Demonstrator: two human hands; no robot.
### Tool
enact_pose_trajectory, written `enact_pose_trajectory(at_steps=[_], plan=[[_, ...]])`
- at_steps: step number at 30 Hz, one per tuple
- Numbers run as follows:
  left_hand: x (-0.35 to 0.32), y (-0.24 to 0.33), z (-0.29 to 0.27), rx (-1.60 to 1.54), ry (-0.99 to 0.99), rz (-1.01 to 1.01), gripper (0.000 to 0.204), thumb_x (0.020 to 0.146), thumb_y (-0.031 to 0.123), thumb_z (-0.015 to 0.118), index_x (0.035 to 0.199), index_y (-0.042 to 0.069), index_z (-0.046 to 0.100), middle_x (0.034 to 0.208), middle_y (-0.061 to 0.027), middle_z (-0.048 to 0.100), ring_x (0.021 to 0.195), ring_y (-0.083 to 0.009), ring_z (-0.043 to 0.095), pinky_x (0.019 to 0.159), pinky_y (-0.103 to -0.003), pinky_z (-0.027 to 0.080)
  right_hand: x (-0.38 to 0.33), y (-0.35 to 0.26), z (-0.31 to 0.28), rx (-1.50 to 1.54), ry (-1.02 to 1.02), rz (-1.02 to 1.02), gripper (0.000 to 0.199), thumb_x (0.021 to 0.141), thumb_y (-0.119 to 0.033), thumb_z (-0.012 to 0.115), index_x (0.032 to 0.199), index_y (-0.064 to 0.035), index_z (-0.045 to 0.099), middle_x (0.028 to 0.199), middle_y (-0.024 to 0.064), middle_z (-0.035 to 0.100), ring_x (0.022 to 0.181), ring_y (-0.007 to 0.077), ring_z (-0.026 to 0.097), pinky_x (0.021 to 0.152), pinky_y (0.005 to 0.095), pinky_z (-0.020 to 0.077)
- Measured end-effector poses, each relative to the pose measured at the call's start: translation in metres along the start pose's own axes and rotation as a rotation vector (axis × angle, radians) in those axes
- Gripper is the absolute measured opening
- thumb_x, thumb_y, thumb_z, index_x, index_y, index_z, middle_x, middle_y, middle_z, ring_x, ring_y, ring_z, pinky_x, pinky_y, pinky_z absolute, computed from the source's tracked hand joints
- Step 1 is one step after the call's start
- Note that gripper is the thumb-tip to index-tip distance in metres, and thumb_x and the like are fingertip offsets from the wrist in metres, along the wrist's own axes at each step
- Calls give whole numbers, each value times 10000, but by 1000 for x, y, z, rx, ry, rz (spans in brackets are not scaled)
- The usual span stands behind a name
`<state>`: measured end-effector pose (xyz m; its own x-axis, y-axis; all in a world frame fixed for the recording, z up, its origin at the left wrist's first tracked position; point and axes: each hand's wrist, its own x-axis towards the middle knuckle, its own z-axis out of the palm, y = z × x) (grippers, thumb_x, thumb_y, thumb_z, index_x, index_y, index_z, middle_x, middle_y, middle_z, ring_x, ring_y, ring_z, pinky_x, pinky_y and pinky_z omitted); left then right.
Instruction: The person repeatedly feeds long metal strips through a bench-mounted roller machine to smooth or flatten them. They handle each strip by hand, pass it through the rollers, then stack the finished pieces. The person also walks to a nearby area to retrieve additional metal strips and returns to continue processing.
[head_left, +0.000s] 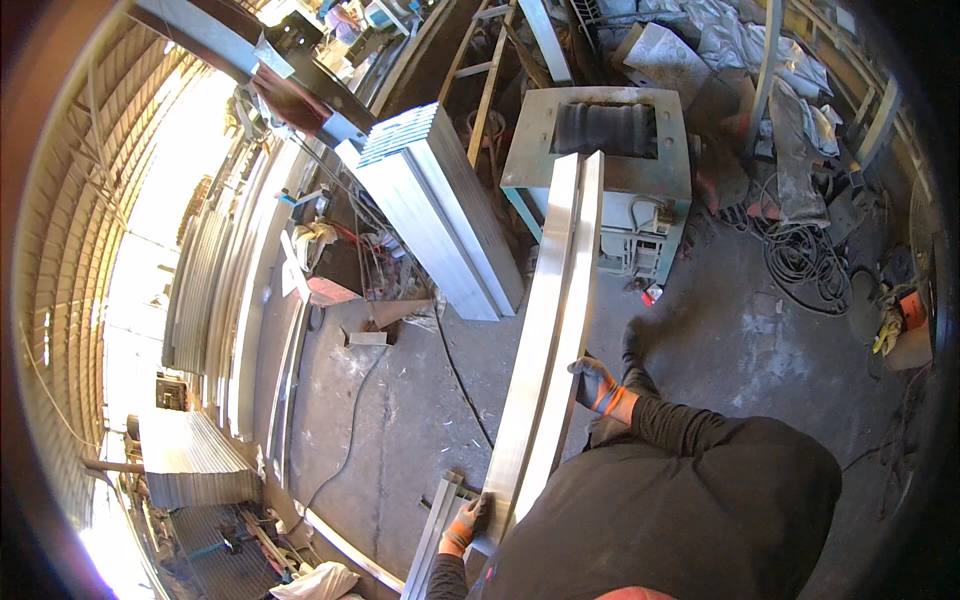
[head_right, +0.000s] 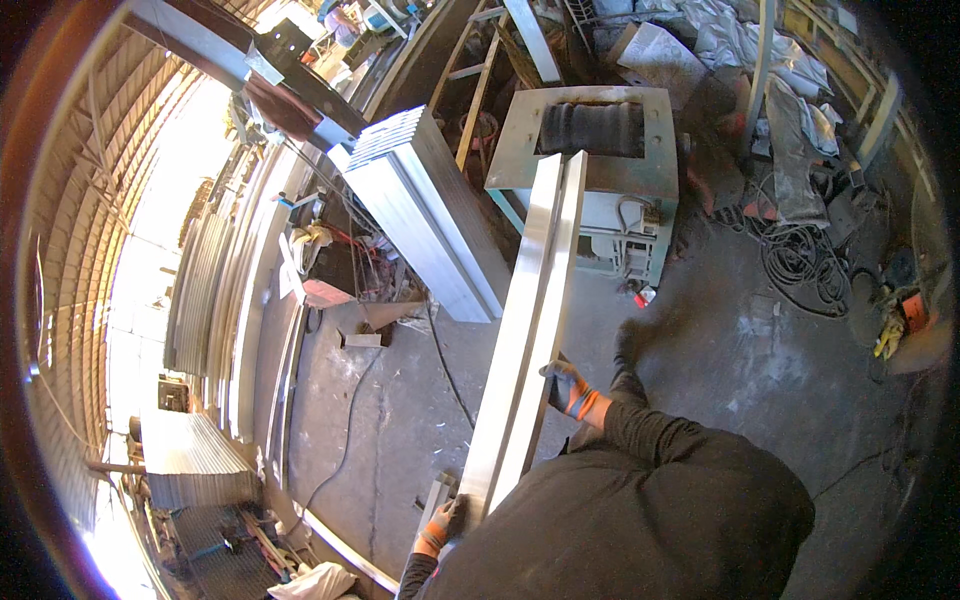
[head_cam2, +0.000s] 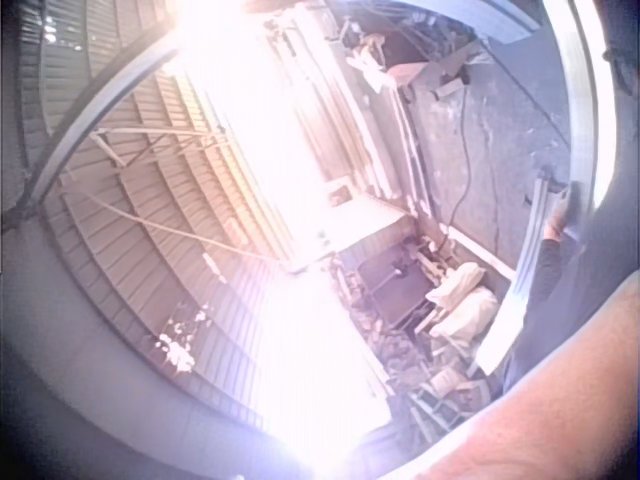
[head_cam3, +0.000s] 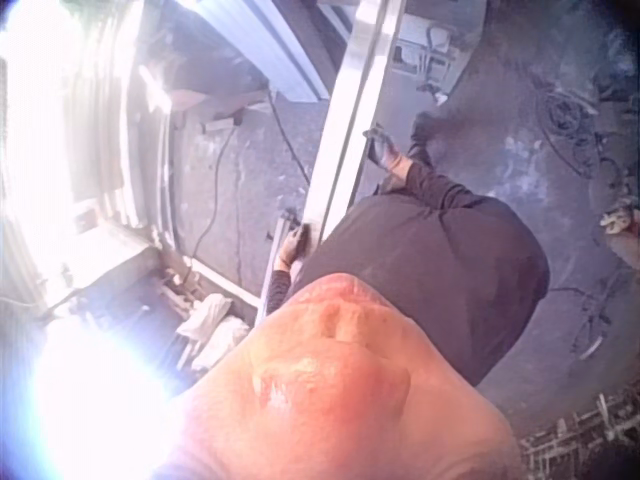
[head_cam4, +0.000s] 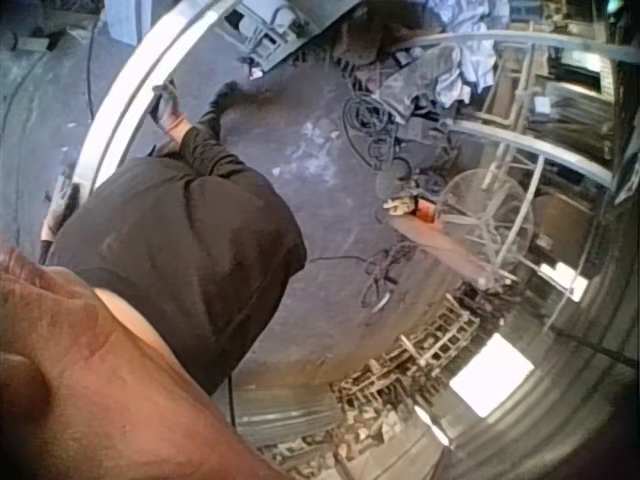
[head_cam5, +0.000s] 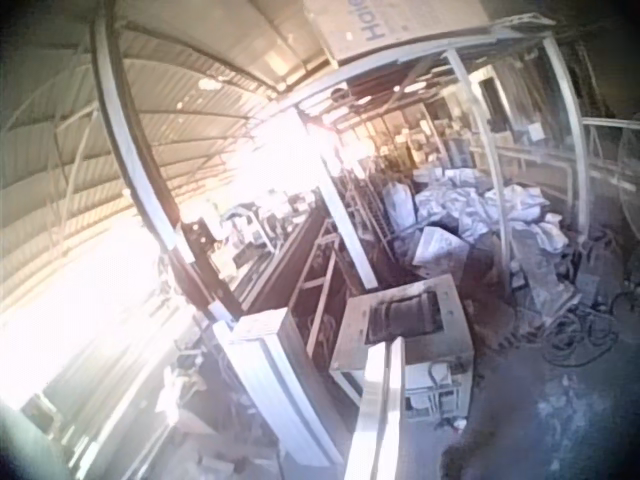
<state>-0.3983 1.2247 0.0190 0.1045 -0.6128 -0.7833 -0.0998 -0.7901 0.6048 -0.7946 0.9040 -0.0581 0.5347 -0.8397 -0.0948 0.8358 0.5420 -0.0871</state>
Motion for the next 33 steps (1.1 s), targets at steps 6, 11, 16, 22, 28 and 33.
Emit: enact_pose_trajectory(at_steps=[6, 11, 16, 22, 28, 33], plan=[[-43, 12, 35, 47, -117, 135, 584, 1175, 502, 549, 1457, 11, 695, 1306, -106, 787, 1182, -203, 720, 1058, -372, 567, 25, 2, 21, 57, 159, 23, 707, 1093, -621, 638, 1558, -91, 593, 1475, 137, 697, 1303, 296, 674, 1145, 511, 531], [-51, 29, 59, -446, -370, 75, 645, 1177, 536, 520, 1526, 4, 626, 1388, -139, 746, 1266, -226, 692, 1117, -389, 539, 49, 15, 27, 74, 238, 67, 778, 1085, -723, 586, 1573, -117, 593, 1483, 83, 698, 1320, 258, 655, 1149, 441, 527], [-46, 42, 65, -900, -484, 72, 713, 1178, 570, 491, 1595, -4, 558, 1470, -173, 705, 1350, -249, 663, 1176, -405, 511, 76, 31, 7, -49, 398, 38, 719, 1070, -638, 692, 1522, -82, 642, 1393, 85, 738, 1205, 251, 707, 1074, 419, 572], [-71, 74, 80, -4, -165, 285, 690, 1155, 471, 552, 1667, 21, 443, 1542, -195, 663, 1357, -304, 685, 1173, -468, 524, 109, 36, -14, -559, 688, -220, 601, 1035, -594, 771, 1338, -76, 755, 1141, 42, 785, 931, 170, 717, 845, 373, 593], [-57, 77, 132, 893, 211, 271, 692, 1118, 418, 618, 1672, 56, 414, 1529, -204, 665, 1333, -349, 706, 1135, -511, 548, 107, 6, 13, -761, 659, -276, 729, 977, -531, 848, 1424, 14, 660, 1246, 125, 763, 1085, 231, 711, 975, 395, 569], [-37, 56, 135, 1119, 369, 33, 695, 1088, 423, 656, 1650, 82, 431, 1487, -209, 682, 1319, -377, 713, 1104, -531, 564, 125, -18, 54, -1235, 691, -357, 860, 894, -373, 948, 1525, 22, 519, 1371, 203, 725, 1225, 296, 716, 1056, 427, 561]])
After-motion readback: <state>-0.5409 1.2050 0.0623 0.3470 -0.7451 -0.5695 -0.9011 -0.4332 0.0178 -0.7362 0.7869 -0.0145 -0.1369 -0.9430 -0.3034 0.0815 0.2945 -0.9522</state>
